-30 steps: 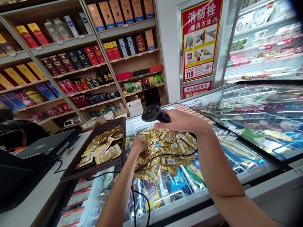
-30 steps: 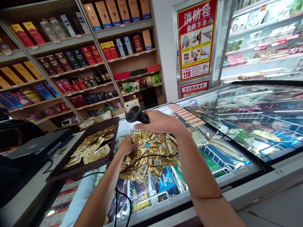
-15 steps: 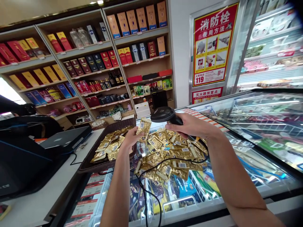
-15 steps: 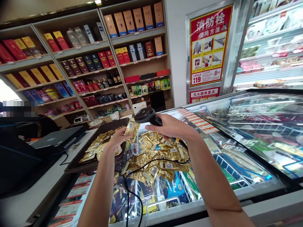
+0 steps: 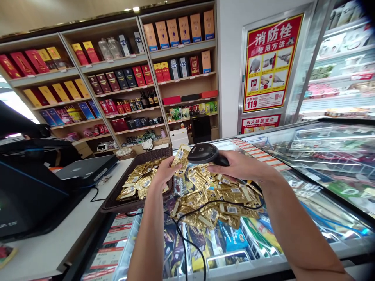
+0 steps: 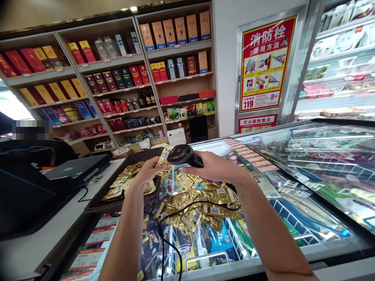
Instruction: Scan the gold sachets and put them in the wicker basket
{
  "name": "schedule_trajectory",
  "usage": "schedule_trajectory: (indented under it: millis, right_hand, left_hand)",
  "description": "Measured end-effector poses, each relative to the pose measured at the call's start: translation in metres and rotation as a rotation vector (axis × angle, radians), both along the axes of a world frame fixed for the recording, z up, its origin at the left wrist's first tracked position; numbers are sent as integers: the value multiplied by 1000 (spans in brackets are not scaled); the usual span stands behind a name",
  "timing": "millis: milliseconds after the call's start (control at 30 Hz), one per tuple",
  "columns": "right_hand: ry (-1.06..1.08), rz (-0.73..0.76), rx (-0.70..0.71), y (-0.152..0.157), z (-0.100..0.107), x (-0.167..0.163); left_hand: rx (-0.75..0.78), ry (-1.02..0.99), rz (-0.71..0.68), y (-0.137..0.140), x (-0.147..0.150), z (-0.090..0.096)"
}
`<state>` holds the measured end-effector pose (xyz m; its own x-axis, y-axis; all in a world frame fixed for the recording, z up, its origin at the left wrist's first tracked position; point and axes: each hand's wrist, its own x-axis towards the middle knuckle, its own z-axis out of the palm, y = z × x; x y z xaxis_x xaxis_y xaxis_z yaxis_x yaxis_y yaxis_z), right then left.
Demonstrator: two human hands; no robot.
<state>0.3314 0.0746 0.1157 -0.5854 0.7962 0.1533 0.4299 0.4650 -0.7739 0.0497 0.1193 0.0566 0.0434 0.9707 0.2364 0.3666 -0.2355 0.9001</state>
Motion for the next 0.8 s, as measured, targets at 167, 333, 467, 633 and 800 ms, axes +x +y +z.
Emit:
schedule_trajectory:
  millis: [167, 333, 467, 633, 800]
  right_hand:
    - [-28, 11, 2, 0, 0, 0]
    - [-61, 1, 17, -1, 0, 0]
    - [-88, -12, 32, -1, -1, -1]
    - [-93, -6, 43, -1, -2, -2]
    - [-107, -8, 52, -2, -1, -4]
  left_hand:
    - [-34, -7, -18, 1, -1, 0]
    - [-29, 15, -16, 3, -3, -1]
    - [-36, -7, -12, 1, -2, 0]
    - [-41, -13, -13, 0, -2, 1]
    - [-24, 3, -8, -1, -1, 2]
